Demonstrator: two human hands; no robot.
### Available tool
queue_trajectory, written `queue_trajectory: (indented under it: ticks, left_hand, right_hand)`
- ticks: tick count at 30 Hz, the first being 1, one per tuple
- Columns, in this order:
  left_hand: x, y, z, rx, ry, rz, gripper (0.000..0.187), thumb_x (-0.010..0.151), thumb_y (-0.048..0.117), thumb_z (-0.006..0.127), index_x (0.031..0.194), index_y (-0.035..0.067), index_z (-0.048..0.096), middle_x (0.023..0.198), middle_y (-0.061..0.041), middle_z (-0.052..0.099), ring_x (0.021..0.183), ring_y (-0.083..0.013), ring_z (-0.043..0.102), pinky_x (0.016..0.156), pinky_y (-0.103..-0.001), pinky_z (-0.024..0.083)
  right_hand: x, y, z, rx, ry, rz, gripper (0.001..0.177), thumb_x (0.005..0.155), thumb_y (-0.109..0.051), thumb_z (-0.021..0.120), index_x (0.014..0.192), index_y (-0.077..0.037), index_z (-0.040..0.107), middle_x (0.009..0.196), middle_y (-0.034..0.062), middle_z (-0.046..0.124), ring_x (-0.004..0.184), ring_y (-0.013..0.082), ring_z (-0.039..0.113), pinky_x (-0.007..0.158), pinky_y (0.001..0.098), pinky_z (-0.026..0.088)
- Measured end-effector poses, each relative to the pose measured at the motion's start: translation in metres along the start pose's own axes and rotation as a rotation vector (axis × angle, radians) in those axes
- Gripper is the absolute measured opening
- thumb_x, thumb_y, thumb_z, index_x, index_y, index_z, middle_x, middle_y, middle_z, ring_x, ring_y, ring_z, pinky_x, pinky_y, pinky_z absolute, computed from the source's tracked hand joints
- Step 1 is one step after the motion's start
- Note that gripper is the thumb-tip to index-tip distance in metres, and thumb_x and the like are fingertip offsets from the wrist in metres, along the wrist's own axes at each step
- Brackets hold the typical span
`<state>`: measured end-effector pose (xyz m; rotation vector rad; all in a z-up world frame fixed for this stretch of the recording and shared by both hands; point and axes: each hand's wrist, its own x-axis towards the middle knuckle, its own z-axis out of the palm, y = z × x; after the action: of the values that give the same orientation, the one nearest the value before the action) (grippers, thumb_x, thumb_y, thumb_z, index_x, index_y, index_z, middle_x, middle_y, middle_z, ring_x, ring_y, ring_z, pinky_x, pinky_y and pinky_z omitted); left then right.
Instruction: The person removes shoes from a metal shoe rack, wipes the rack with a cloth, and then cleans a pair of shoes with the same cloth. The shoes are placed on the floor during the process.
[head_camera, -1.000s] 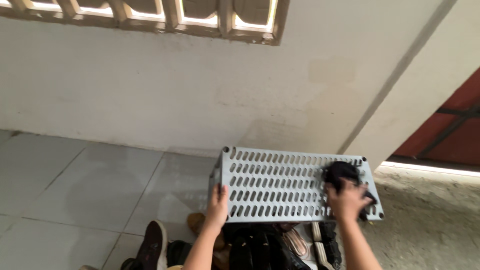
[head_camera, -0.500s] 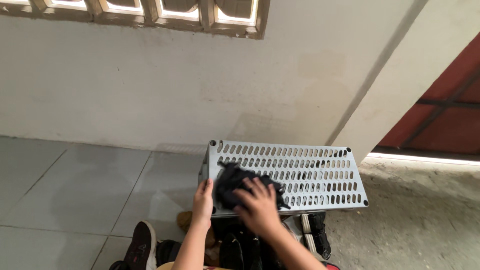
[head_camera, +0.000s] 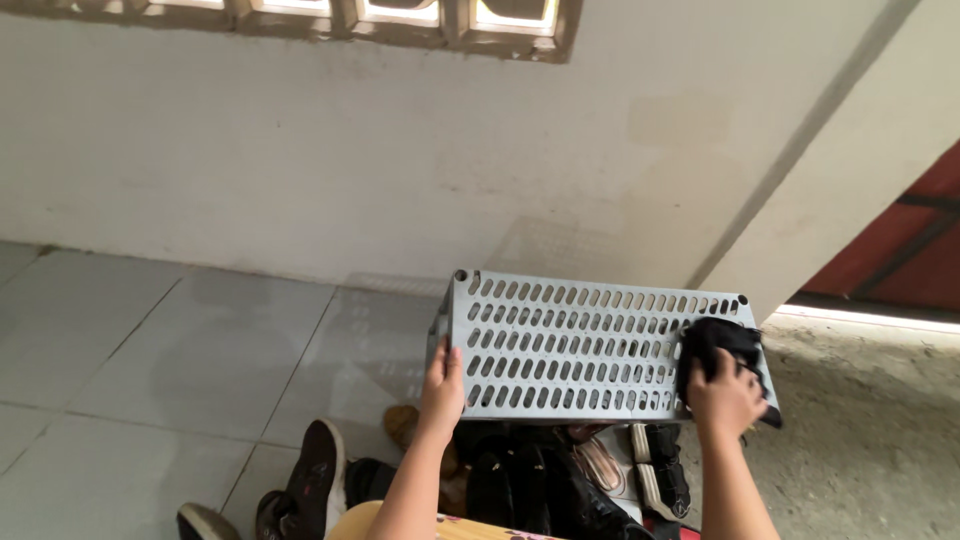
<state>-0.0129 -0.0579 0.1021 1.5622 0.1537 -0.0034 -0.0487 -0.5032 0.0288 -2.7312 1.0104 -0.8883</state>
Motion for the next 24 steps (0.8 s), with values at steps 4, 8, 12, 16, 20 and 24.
queue_trajectory:
  ticks: [4, 8, 12, 16, 20, 24]
  left_hand:
    - [0.004, -0.001, 0.003, 0.085, 0.014, -0.021, 0.054, 0.102, 0.046, 0.043, 0.151, 0.024, 0.05, 0.133, -0.006, 0.069, 0.117, -0.0179, 0.064, 0.094, -0.031, 0.05]
    - [0.014, -0.02, 0.007, -0.113, 0.025, -0.009, 0.056, 0.102, 0.045, 0.044, 0.151, 0.019, 0.05, 0.134, -0.008, 0.07, 0.118, -0.0222, 0.066, 0.097, -0.034, 0.05]
    - [0.03, -0.035, 0.003, -0.127, 0.033, 0.166, 0.059, 0.104, 0.047, 0.045, 0.146, 0.007, 0.055, 0.143, -0.01, 0.062, 0.131, -0.0212, 0.056, 0.109, -0.033, 0.04]
    - [0.023, -0.035, 0.0, -0.191, 0.043, 0.081, 0.062, 0.103, 0.049, 0.044, 0.137, 0.001, 0.063, 0.133, -0.014, 0.071, 0.123, -0.0244, 0.064, 0.105, -0.033, 0.045]
    - [0.014, -0.018, 0.005, -0.165, 0.043, 0.022, 0.063, 0.102, 0.052, 0.041, 0.136, 0.004, 0.065, 0.131, -0.012, 0.072, 0.122, -0.0225, 0.066, 0.103, -0.031, 0.047]
    - [0.008, -0.007, 0.006, -0.104, 0.036, 0.136, 0.064, 0.099, 0.053, 0.045, 0.139, 0.005, 0.062, 0.13, -0.015, 0.073, 0.122, -0.0255, 0.067, 0.101, -0.034, 0.049]
  right_hand:
    - [-0.038, -0.096, -0.039, 0.174, -0.171, -0.336, 0.05, 0.092, -0.048, 0.067, 0.134, -0.023, 0.064, 0.135, 0.0058, 0.068, 0.125, 0.0268, 0.064, 0.11, 0.0512, 0.042]
    - [-0.113, -0.196, -0.097, 0.334, -0.301, -0.677, 0.044, 0.084, -0.038, 0.074, 0.123, -0.018, 0.068, 0.144, 0.014, 0.055, 0.139, 0.0351, 0.043, 0.114, 0.06, 0.025]
    - [-0.16, -0.238, -0.133, 0.551, -0.243, -0.93, 0.045, 0.083, -0.034, 0.077, 0.122, -0.014, 0.067, 0.144, 0.0192, 0.054, 0.139, 0.0427, 0.04, 0.11, 0.066, 0.024]
    - [-0.132, -0.226, -0.11, 0.49, -0.23, -0.771, 0.044, 0.076, -0.03, 0.079, 0.118, -0.021, 0.069, 0.143, 0.0145, 0.057, 0.137, 0.0409, 0.044, 0.109, 0.0637, 0.03]
    - [-0.056, -0.153, -0.05, 0.331, -0.001, -0.555, 0.045, 0.077, -0.025, 0.076, 0.122, -0.024, 0.069, 0.131, 0.0134, 0.068, 0.131, 0.0373, 0.054, 0.106, 0.0558, 0.041]
    - [-0.004, -0.039, -0.008, 0.101, 0.045, -0.115, 0.05, 0.093, -0.043, 0.067, 0.138, -0.024, 0.061, 0.146, 0.0195, 0.053, 0.143, 0.0449, 0.038, 0.107, 0.0706, 0.026]
